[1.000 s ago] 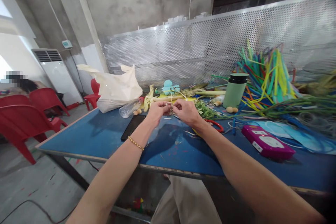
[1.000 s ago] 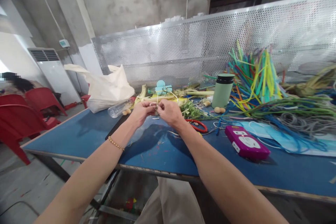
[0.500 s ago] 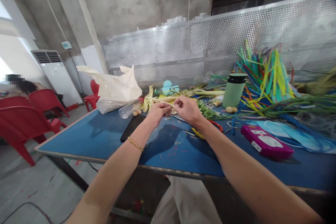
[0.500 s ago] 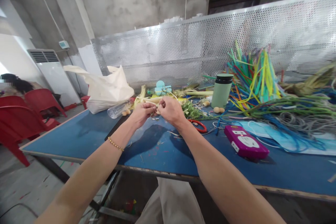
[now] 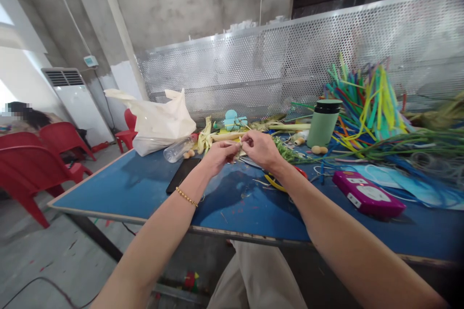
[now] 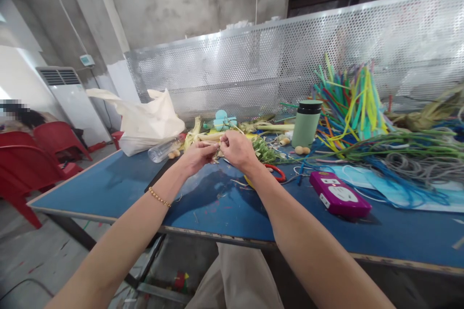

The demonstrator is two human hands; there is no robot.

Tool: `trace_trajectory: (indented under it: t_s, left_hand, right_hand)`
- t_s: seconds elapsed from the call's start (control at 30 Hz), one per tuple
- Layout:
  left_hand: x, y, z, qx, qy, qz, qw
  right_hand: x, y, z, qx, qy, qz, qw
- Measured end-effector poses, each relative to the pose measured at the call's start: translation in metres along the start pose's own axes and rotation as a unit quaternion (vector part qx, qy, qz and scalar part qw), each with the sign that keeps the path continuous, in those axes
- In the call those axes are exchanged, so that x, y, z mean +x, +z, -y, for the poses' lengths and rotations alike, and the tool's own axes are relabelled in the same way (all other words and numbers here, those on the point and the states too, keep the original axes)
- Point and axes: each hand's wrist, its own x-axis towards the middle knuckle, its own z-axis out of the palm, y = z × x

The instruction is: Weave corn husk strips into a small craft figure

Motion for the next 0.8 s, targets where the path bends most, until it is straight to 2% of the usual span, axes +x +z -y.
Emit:
trace_trajectory:
  t_s: [0.13, 0.27, 0.4, 0.5, 0.63, 0.7, 0.8]
  left_hand:
    - [0.001, -0.003, 0.002, 0.013, 0.0, -0.006, 1.0]
    - [0.002, -0.005, 0.003, -0.013, -0.005, 0.021, 1.0]
    - [0.001, -0.002, 0.002, -0.003, 0.001, 0.009, 1.0]
    - [0.0, 0.0, 0.0, 0.018, -0.001, -0.001, 1.0]
    - [0.0, -0.001, -0.002, -0.012, 0.012, -0.049, 0.999]
    - [0.001, -0.002, -0.002, -0.036, 0.022, -0.064, 0.997]
    - [0.002, -0.003, 0.0, -0.044, 0.021, -0.055, 0.997]
  right_hand:
    - [-0.001, 0.001, 0.001, 0.01, -0.013, 0.004, 1.0]
    - [0.0, 0.0, 0.001, 0.044, -0.004, 0.006, 0.999]
    - [0.004, -0.005, 0.001, 0.111, 0.059, 0.024, 0.992]
    - [0.007, -0.009, 0.0, 0.153, 0.113, 0.011, 0.982]
    - [0.005, -0.009, 0.001, 0.276, 0.2, -0.028, 0.94]
    - [0.003, -0.007, 0.003, 0.313, 0.208, 0.006, 0.927]
    - [0.0, 0.0, 0.006, 0.344, 0.155, 0.061, 0.924]
